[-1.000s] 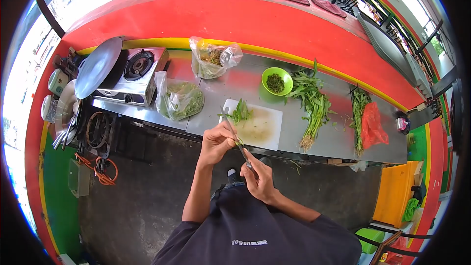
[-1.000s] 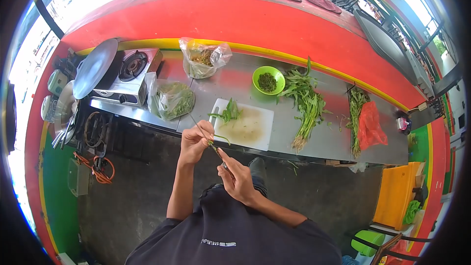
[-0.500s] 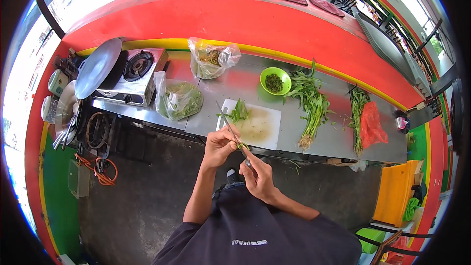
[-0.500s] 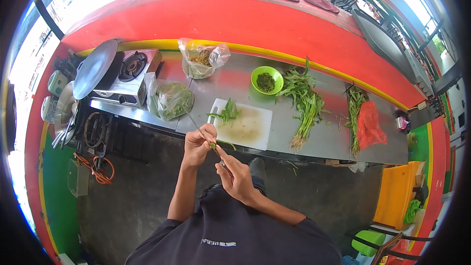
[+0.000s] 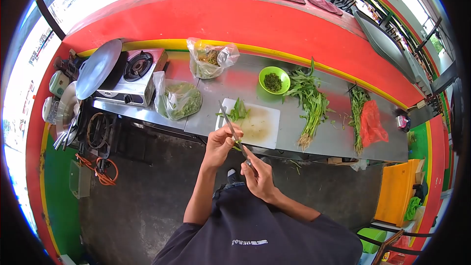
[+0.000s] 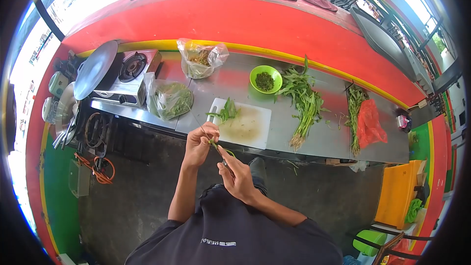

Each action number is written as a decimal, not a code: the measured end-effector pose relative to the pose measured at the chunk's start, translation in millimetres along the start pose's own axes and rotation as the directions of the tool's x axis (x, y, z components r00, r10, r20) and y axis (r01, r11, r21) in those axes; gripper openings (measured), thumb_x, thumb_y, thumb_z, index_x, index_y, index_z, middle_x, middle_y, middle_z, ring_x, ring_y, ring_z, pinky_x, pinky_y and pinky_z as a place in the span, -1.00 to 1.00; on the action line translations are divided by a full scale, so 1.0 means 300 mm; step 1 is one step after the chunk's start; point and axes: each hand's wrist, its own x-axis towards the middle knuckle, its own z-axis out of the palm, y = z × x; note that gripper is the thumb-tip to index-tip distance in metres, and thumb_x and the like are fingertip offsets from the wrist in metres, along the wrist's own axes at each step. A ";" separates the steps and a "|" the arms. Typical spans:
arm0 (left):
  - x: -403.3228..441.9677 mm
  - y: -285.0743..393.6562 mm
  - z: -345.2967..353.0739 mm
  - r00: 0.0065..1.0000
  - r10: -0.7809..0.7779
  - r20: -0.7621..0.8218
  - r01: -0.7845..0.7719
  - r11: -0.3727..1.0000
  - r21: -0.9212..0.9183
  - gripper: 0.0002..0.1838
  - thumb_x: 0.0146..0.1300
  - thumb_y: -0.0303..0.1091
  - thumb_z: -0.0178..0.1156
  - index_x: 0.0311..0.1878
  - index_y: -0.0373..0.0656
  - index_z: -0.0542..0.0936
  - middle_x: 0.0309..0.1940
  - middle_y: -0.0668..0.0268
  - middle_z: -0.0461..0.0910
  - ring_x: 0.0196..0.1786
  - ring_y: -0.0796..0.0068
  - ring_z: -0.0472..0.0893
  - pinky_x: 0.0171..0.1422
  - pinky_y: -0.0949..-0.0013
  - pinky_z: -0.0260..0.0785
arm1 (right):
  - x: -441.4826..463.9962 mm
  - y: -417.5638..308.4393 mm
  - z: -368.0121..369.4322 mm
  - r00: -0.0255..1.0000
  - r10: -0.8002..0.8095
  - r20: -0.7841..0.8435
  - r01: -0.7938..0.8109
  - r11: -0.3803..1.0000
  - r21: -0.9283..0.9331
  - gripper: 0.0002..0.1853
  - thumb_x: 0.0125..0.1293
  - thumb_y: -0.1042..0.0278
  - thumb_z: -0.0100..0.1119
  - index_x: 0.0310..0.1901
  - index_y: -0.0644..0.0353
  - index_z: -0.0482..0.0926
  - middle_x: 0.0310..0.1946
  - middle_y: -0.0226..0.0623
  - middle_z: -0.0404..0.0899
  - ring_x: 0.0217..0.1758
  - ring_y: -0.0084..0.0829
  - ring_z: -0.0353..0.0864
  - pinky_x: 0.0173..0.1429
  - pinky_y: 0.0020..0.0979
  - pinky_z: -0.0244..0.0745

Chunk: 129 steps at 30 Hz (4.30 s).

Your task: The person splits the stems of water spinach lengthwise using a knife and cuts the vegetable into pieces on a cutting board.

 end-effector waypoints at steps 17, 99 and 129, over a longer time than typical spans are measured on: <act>-0.021 -0.039 0.023 0.999 -0.016 0.040 0.017 0.999 -0.027 -0.73 0.35 -0.20 0.38 -0.36 -0.20 0.63 -0.35 0.36 0.55 -0.27 0.52 0.45 -0.21 0.45 0.30 | 0.012 -0.012 -0.031 1.000 -0.002 -0.030 0.003 1.000 0.014 -0.52 0.51 0.41 0.14 0.39 0.38 0.42 -0.54 -0.39 0.53 -0.54 -0.68 0.46 -0.43 -0.58 0.35; -0.002 -0.075 0.066 0.989 -0.103 0.107 0.118 0.982 -0.144 -0.87 0.30 -0.35 0.43 -0.21 -0.19 0.75 -0.19 0.35 0.61 -0.19 0.57 0.52 -0.12 0.48 0.33 | -0.001 -0.004 -0.086 0.996 0.062 -0.070 -0.061 0.998 0.019 -0.52 0.52 0.39 0.13 0.41 0.29 0.42 -0.49 -0.27 0.55 -0.57 -0.60 0.43 -0.45 -0.49 0.36; 0.129 -0.077 -0.019 0.990 -0.021 0.140 0.052 0.973 -0.223 -0.79 0.29 -0.17 0.43 -0.22 -0.11 0.74 -0.39 0.45 0.44 -0.24 0.49 0.34 -0.14 0.39 0.17 | 0.037 0.027 -0.075 0.999 -0.030 -0.023 0.029 0.998 -0.062 -0.54 0.49 0.43 0.15 0.36 0.37 0.44 -0.61 -0.36 0.43 -0.62 -0.61 0.34 -0.47 -0.48 0.27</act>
